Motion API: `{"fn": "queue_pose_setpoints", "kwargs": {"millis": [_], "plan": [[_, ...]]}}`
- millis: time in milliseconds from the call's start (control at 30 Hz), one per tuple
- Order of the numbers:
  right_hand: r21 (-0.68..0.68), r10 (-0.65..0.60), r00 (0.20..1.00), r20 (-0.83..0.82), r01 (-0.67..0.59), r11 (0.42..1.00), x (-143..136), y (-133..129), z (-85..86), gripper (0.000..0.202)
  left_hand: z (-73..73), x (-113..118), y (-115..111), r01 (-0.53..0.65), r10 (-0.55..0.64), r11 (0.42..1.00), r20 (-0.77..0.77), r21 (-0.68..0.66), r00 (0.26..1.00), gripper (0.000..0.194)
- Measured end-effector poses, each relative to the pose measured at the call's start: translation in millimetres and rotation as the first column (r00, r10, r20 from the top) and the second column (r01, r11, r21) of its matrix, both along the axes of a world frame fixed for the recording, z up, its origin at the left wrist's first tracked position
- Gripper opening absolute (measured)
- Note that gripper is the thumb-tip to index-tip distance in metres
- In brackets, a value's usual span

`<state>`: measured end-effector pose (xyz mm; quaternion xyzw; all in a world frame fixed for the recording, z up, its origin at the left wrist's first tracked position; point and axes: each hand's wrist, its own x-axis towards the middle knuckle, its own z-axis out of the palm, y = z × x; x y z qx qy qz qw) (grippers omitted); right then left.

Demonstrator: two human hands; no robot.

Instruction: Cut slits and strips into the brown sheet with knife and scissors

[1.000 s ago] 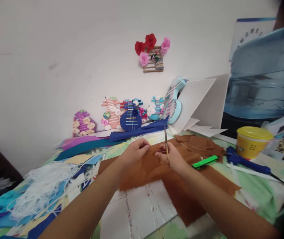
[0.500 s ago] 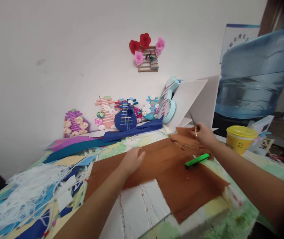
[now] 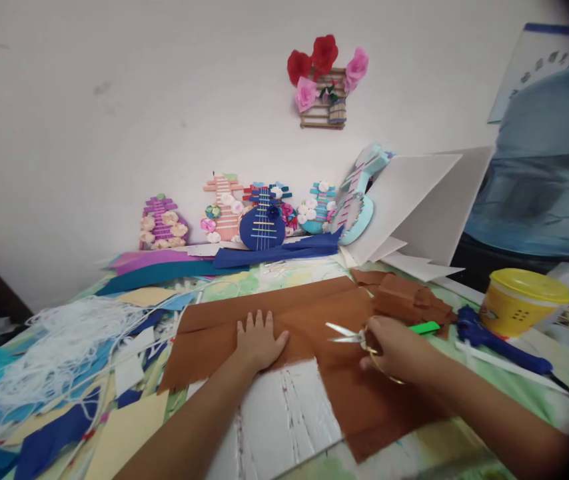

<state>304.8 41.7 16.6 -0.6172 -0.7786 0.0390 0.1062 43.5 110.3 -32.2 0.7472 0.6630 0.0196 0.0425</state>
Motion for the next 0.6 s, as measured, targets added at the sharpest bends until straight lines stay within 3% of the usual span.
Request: {"fn": "queue_pose_setpoints", "kwargs": {"millis": [167, 367, 500, 600], "plan": [[-0.067, 0.107, 0.994, -0.003, -0.107, 0.992, -27.2, 4.1, -14.6, 0.046, 1.8, -1.1, -0.1, 0.004, -0.004, 1.0, -0.026, -0.015, 1.0, 0.072], [-0.137, 0.13, 0.99, -0.057, -0.137, 0.981, -15.5, 17.1, -22.3, 0.072, 5.1, -3.2, -1.2, 0.002, -0.005, 0.999, -0.062, -0.041, 0.998, 0.071], [-0.161, 0.145, 0.988, -0.047, -0.151, 0.975, -14.6, 19.9, -26.4, 0.057, 0.5, -1.3, 2.5, -0.004, -0.001, 0.998, -0.089, -0.057, 0.996, 0.07], [-0.142, 0.175, 0.984, -0.026, -0.177, 0.974, -18.7, 17.1, -25.0, 0.052, 5.3, 1.7, 3.9, 0.003, -0.01, 0.998, -0.102, -0.066, 0.995, 0.069]]}}
